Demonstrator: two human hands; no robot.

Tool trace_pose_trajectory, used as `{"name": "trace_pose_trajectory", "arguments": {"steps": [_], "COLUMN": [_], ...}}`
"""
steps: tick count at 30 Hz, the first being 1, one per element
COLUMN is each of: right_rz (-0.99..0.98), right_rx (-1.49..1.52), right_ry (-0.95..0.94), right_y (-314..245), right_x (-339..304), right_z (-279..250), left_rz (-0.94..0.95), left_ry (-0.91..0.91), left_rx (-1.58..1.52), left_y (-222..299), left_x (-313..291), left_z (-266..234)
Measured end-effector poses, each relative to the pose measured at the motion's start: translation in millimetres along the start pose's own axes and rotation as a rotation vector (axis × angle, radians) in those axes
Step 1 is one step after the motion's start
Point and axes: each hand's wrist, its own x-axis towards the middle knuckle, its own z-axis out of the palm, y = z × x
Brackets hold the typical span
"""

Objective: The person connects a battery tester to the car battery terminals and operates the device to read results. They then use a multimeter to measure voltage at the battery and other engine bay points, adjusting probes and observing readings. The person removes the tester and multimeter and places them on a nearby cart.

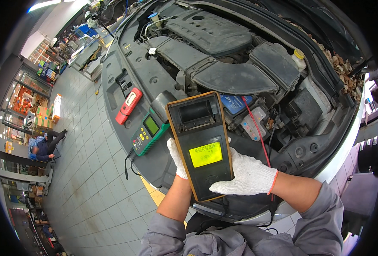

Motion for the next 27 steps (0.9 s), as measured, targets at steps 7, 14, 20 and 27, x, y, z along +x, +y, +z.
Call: {"name": "trace_pose_trajectory", "arguments": {"steps": [7,14,20,27], "right_rz": [0.022,-0.046,-0.047,-0.125], "right_rx": [-0.025,-0.019,-0.039,-0.030], "right_ry": [0.001,0.031,0.012,0.063], "right_y": [2.3,3.8,2.4,7.0], "right_x": [0.2,1.6,0.3,1.8], "right_z": [4.9,3.7,2.4,6.9], "left_rz": [-0.007,0.010,0.008,0.002], "left_ry": [-0.024,-0.017,0.018,0.036], "left_rx": [-0.036,0.007,-0.047,-0.018], "left_y": [0.3,-1.0,-0.6,-1.4], "left_x": [0.0,-0.3,-0.5,-1.2], "left_z": [1.6,0.4,-1.7,-1.1]}}
